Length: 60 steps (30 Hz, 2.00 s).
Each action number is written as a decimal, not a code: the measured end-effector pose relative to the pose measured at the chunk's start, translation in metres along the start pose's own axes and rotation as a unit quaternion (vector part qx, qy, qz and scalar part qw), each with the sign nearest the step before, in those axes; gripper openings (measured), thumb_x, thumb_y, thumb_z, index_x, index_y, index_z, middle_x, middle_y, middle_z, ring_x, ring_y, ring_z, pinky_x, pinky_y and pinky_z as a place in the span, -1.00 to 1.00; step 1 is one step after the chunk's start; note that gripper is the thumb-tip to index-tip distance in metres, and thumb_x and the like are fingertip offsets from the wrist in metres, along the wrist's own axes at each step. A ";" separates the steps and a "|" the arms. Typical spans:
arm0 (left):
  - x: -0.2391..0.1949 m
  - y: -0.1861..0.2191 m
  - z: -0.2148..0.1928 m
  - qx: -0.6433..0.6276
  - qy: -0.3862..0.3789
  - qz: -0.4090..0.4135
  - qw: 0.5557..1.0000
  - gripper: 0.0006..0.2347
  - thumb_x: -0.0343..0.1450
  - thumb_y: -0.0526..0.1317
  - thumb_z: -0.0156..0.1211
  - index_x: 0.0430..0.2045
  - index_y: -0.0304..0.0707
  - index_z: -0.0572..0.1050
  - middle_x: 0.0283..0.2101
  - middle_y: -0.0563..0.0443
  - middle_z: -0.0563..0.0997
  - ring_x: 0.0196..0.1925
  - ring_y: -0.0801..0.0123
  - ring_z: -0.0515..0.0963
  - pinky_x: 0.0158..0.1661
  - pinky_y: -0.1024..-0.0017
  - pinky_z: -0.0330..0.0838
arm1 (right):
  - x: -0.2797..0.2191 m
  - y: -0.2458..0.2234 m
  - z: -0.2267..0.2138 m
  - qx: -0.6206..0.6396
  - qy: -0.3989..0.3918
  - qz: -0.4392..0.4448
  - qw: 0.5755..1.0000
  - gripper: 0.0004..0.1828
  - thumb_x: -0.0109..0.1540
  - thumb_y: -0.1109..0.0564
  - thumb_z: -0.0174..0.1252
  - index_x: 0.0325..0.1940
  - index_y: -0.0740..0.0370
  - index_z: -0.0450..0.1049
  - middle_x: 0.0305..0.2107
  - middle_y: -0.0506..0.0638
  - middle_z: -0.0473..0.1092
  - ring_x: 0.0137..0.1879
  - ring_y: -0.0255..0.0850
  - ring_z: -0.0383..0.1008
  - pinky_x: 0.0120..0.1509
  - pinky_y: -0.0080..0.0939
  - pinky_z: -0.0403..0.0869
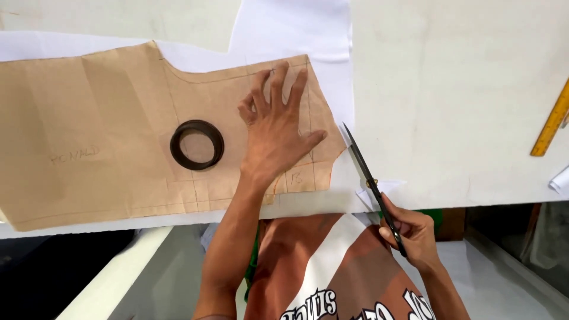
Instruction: Marking fabric with a pencil and ruler using a paper pattern and then cutting it with tailor shears.
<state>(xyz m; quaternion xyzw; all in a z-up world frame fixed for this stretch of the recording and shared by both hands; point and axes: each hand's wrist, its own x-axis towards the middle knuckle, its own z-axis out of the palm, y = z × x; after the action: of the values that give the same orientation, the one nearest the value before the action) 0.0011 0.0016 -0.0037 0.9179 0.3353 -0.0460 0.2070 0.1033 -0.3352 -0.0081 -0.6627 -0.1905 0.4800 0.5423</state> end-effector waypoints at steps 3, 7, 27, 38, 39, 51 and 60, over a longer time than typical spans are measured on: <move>0.001 -0.001 0.000 -0.001 -0.005 0.000 1.000 -0.13 0.23 0.31 0.41 0.39 0.06 0.14 0.47 -0.01 -0.04 0.44 -0.03 -0.05 0.06 -0.03 0.12 | 0.005 -0.002 0.003 0.020 -0.006 0.004 1.000 -0.32 0.18 0.27 0.26 0.39 0.32 0.31 -0.63 -0.15 0.23 -0.55 -0.38 0.10 -0.55 -0.42 0.20; 0.000 -0.001 0.003 0.007 -0.009 0.004 1.000 -0.10 0.24 0.36 0.44 0.42 0.07 0.12 0.48 -0.02 -0.06 0.45 -0.03 -0.05 0.07 -0.03 0.13 | 0.006 -0.010 0.006 -0.026 -0.010 0.014 1.000 -0.32 0.18 0.28 0.26 0.40 0.28 0.30 -0.70 -0.15 0.19 -0.57 -0.43 0.06 -0.54 -0.47 0.19; 0.001 -0.004 0.005 0.034 -0.031 0.000 0.999 -0.07 0.28 0.39 0.42 0.47 0.10 0.06 0.51 0.00 -0.11 0.49 -0.04 -0.05 0.09 0.00 0.15 | 0.015 -0.008 0.015 -0.056 0.007 0.000 0.998 -0.30 0.18 0.32 0.27 0.42 0.28 0.29 -0.57 -0.17 0.11 -0.41 -0.34 0.02 -0.31 -0.35 0.11; 0.001 -0.004 0.005 0.045 -0.039 -0.004 0.998 -0.05 0.28 0.42 0.39 0.49 0.12 0.00 0.52 -0.01 -0.11 0.49 -0.05 -0.03 0.08 0.01 0.15 | 0.020 -0.009 0.014 -0.077 0.020 0.007 0.997 -0.27 0.13 0.31 0.31 0.39 0.32 0.31 -0.58 -0.22 0.08 -0.42 -0.38 0.02 -0.32 -0.40 0.15; 0.001 -0.004 0.004 0.042 -0.036 -0.001 0.998 -0.07 0.29 0.41 0.39 0.48 0.12 0.03 0.52 -0.02 -0.10 0.49 -0.06 -0.03 0.06 0.01 0.15 | 0.022 -0.011 0.015 -0.063 0.021 0.006 0.998 -0.27 0.13 0.32 0.30 0.40 0.34 0.30 -0.56 -0.17 0.11 -0.42 -0.35 0.04 -0.31 -0.38 0.14; 0.001 -0.005 0.008 0.061 -0.031 -0.003 0.998 -0.04 0.24 0.45 0.39 0.48 0.14 0.06 0.51 0.00 -0.07 0.47 -0.04 -0.01 0.05 0.03 0.15 | 0.030 -0.020 0.026 -0.071 0.027 0.034 0.997 -0.29 0.19 0.25 0.29 0.43 0.26 0.30 -0.53 -0.19 0.15 -0.40 -0.37 0.01 -0.34 -0.38 0.08; 0.002 -0.004 0.008 0.060 -0.029 -0.008 0.998 -0.04 0.22 0.44 0.40 0.47 0.14 0.07 0.51 0.01 -0.06 0.48 -0.05 0.00 0.04 0.03 0.15 | 0.044 -0.027 0.033 -0.060 0.028 0.009 0.998 -0.31 0.18 0.26 0.28 0.41 0.31 0.31 -0.56 -0.17 0.14 -0.42 -0.34 0.02 -0.33 -0.37 0.10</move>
<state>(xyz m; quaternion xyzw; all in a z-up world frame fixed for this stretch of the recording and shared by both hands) 0.0003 0.0023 -0.0126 0.9243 0.3334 -0.0940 0.1604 0.1029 -0.2745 -0.0010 -0.7092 -0.1973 0.4539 0.5021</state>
